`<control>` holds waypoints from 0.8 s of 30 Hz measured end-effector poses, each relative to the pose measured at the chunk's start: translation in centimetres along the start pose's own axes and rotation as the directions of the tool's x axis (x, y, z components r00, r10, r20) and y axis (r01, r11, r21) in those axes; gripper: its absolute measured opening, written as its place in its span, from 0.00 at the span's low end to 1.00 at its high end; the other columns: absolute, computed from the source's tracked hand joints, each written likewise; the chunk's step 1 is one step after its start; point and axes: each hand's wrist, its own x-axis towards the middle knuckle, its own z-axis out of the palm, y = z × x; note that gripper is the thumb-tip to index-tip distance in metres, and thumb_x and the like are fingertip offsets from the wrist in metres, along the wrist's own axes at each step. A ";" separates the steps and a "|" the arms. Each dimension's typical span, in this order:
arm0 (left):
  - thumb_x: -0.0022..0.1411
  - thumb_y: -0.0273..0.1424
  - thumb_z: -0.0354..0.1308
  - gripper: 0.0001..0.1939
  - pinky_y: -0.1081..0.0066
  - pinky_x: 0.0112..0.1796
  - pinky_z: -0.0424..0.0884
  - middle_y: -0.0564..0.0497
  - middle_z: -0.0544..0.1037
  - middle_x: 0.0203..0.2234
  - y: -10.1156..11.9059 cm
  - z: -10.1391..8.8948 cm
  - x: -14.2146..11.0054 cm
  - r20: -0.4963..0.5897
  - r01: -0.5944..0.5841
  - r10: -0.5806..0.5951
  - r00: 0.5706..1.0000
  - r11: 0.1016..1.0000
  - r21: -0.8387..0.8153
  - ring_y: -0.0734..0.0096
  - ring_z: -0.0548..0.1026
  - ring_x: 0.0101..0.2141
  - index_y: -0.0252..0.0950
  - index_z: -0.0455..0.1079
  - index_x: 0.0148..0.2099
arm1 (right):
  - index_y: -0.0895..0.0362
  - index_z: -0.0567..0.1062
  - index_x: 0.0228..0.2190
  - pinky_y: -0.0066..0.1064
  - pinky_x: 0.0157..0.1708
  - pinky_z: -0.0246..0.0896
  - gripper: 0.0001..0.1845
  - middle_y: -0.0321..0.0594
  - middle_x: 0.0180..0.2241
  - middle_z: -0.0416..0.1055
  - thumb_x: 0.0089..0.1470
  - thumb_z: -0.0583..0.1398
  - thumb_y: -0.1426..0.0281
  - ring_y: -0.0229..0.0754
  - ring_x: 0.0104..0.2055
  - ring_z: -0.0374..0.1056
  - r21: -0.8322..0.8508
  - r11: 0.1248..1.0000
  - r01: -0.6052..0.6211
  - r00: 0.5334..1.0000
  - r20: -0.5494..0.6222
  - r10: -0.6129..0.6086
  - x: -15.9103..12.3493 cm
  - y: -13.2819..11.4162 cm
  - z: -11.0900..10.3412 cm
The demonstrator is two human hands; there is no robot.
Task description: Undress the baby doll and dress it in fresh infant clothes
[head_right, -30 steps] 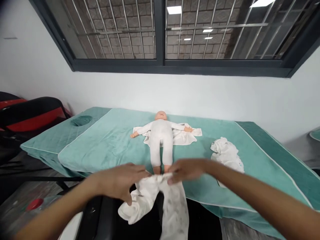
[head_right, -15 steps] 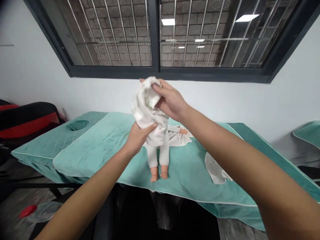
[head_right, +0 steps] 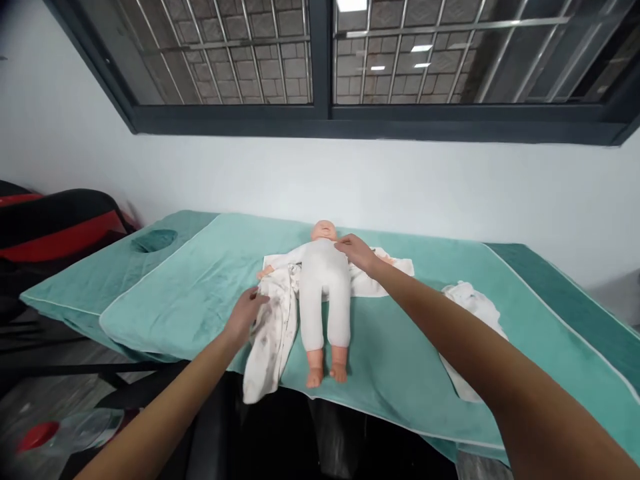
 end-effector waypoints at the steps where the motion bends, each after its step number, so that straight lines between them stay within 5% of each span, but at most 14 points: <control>1: 0.45 0.27 0.64 0.22 0.59 0.51 0.68 0.43 0.78 0.45 -0.6 0.2 -0.2 -0.018 -0.097 0.099 0.995 0.993 0.072 0.54 0.73 0.50 0.34 0.72 0.46 | 0.56 0.71 0.44 0.44 0.56 0.60 0.23 0.47 0.52 0.70 0.51 0.63 0.55 0.49 0.55 0.66 -0.057 0.998 -0.010 0.999 -0.038 0.008 1.3 1.3 -0.2; 3: 0.49 0.29 0.65 0.25 0.57 0.61 0.58 0.43 0.73 0.55 -1.5 1.2 -1.1 0.039 -0.264 0.261 0.964 0.942 0.206 0.54 0.67 0.59 0.36 0.71 0.52 | 0.57 0.69 0.50 0.42 0.58 0.58 0.32 0.51 0.56 0.67 0.47 0.66 0.54 0.51 0.58 0.64 -0.138 0.990 -0.032 0.996 -0.082 0.021 3.9 3.7 -0.6; 5: 0.55 0.35 0.64 0.24 0.54 0.63 0.54 0.44 0.72 0.56 -2.2 2.6 -2.0 0.194 -0.248 0.211 0.958 0.949 0.194 0.55 0.66 0.60 0.38 0.70 0.55 | 0.59 0.65 0.57 0.43 0.59 0.57 0.43 0.55 0.59 0.65 0.44 0.69 0.53 0.53 0.59 0.63 -0.190 0.979 -0.074 0.996 -0.067 0.062 6.4 5.4 -1.0; 7: 0.59 0.40 0.62 0.24 0.54 0.61 0.60 0.43 0.76 0.53 -2.6 4.2 -2.5 0.361 -0.027 0.003 0.932 0.998 0.063 0.55 0.71 0.56 0.37 0.70 0.55 | 0.62 0.60 0.61 0.46 0.60 0.55 0.52 0.58 0.60 0.65 0.43 0.69 0.50 0.57 0.61 0.62 -0.224 0.965 -0.133 0.991 -0.011 0.134 8.6 6.5 -1.2; 10: 0.60 0.45 0.62 0.26 0.57 0.54 0.70 0.39 0.78 0.49 -3.5 6.5 -1.9 0.535 0.364 -0.241 0.810 0.921 -0.135 0.55 0.77 0.49 0.34 0.72 0.54 | 0.62 0.61 0.62 0.49 0.64 0.49 0.56 0.59 0.63 0.59 0.40 0.69 0.46 0.62 0.65 0.56 -0.260 0.945 -0.198 0.973 0.063 0.221 11.2 6.9 -1.3; 14: 0.59 0.48 0.61 0.28 0.57 0.45 0.76 0.36 0.80 0.44 -4.5 8.8 0.0 0.672 0.663 -0.366 0.643 0.706 -0.249 0.55 0.80 0.41 0.30 0.72 0.52 | 0.58 0.72 0.55 0.49 0.61 0.57 0.41 0.52 0.61 0.65 0.43 0.69 0.50 0.62 0.62 0.61 -0.131 0.966 -0.221 0.930 0.269 0.250 13.4 6.3 -0.7; 16: 0.59 0.46 0.62 0.28 0.57 0.44 0.76 0.37 0.81 0.42 -4.4 9.4 0.8 0.709 0.725 -0.373 0.599 0.629 -0.281 0.56 0.81 0.39 0.30 0.72 0.53 | 0.57 0.75 0.52 0.46 0.58 0.63 0.31 0.49 0.57 0.70 0.50 0.67 0.54 0.59 0.59 0.66 -0.020 0.972 -0.232 0.876 0.430 0.218 14.2 5.9 -0.1; 20: 0.60 0.44 0.61 0.27 0.58 0.47 0.75 0.37 0.81 0.43 -2.3 9.0 2.5 0.708 0.729 -0.342 0.618 0.585 -0.355 0.55 0.80 0.41 0.29 0.72 0.54 | 0.56 0.72 0.54 0.45 0.57 0.64 0.26 0.47 0.57 0.70 0.57 0.62 0.60 0.55 0.57 0.68 0.078 0.965 -0.251 0.801 0.577 0.161 16.1 3.7 1.5; 24: 0.60 0.44 0.60 0.25 0.60 0.42 0.77 0.39 0.81 0.38 0.7 5.0 5.9 0.664 0.701 -0.350 0.660 0.605 -0.378 0.59 0.80 0.36 0.27 0.74 0.49 | 0.58 0.71 0.54 0.46 0.57 0.64 0.25 0.48 0.55 0.72 0.58 0.62 0.60 0.54 0.56 0.68 0.102 0.983 -0.151 0.774 0.631 0.053 18.7 -0.3 5.1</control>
